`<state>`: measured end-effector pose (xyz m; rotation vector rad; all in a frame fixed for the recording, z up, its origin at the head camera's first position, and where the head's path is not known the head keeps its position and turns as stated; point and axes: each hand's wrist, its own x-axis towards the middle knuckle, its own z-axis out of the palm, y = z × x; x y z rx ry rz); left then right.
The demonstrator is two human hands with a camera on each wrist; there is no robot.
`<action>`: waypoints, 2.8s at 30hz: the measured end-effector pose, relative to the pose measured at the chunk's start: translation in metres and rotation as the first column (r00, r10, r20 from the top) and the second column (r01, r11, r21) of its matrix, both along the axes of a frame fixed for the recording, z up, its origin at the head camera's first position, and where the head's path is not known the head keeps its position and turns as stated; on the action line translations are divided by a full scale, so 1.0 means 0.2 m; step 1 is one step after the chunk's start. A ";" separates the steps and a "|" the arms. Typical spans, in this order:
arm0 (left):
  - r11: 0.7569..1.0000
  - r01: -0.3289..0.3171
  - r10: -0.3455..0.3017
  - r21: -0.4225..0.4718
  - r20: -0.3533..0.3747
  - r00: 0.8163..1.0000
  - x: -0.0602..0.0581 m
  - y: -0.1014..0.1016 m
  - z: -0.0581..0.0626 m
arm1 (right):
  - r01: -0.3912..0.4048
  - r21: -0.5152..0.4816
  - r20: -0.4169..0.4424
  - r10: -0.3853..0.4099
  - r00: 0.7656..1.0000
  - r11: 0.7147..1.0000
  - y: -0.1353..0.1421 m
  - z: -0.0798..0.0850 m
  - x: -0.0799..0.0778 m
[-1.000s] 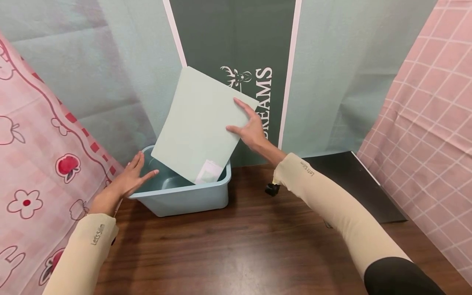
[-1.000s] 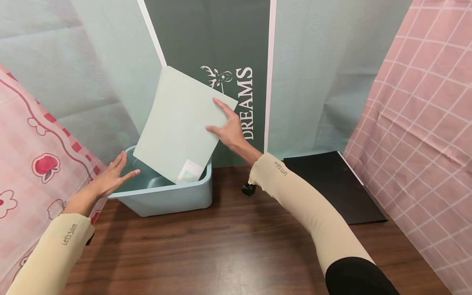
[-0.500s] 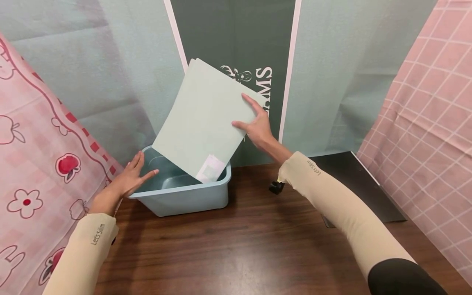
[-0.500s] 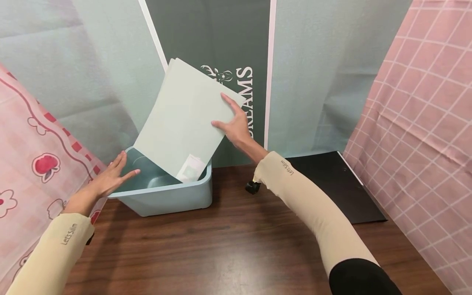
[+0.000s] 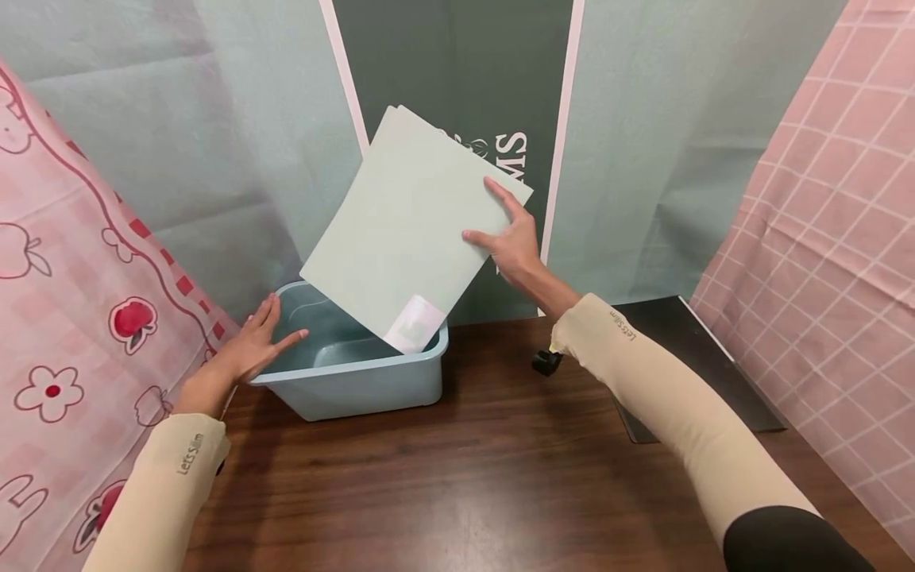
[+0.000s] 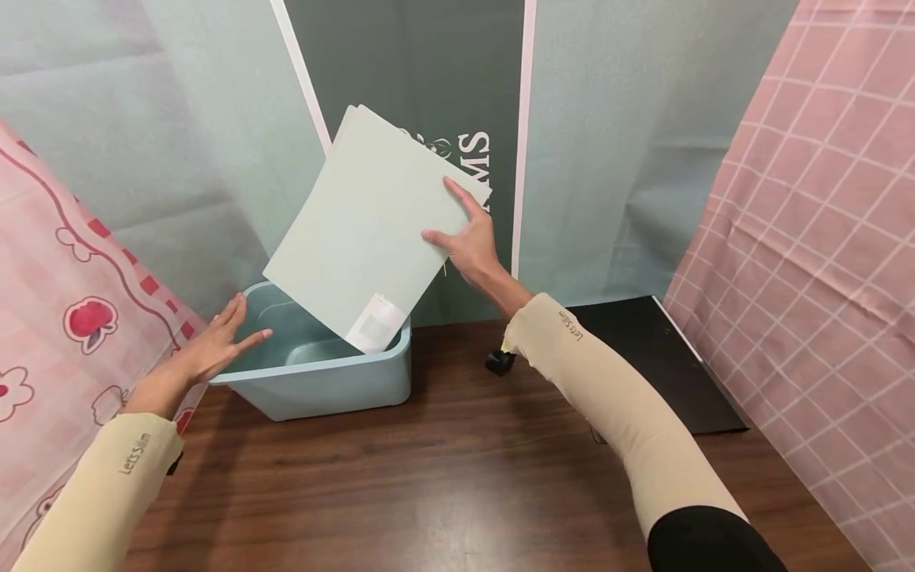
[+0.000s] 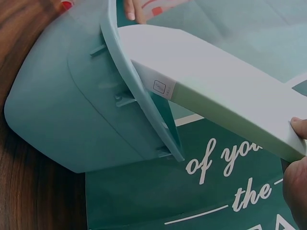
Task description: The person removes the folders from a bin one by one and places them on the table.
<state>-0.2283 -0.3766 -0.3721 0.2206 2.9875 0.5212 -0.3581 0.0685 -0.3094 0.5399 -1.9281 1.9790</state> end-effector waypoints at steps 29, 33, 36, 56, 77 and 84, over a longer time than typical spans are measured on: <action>1.000 0.016 -0.015 0.014 -0.018 1.000 0.02 0.01 0.01 | -0.066 -0.216 0.040 0.076 0.996 0.974 0.27 0.11 -0.02; 1.000 0.018 -0.018 0.013 -0.017 1.000 0.02 0.01 0.01 | -0.069 -0.221 0.058 0.084 0.995 0.973 0.31 0.12 -0.02; 1.000 0.017 -0.017 0.011 -0.018 1.000 0.02 0.01 0.02 | -0.076 -0.224 0.075 0.095 0.993 0.972 0.34 0.13 -0.02; 1.000 -0.009 0.009 0.010 0.029 1.000 0.01 0.02 0.03 | -0.177 -0.244 0.131 0.214 0.968 0.953 0.61 0.11 -0.01; 1.000 -0.008 0.008 0.008 0.023 1.000 0.02 0.01 0.03 | -0.209 -0.145 0.234 0.239 0.942 0.967 0.89 0.10 0.01; 1.000 -0.007 0.006 0.008 0.022 1.000 0.02 0.01 0.03 | -0.248 -0.174 0.238 0.286 0.928 0.953 0.96 0.10 0.01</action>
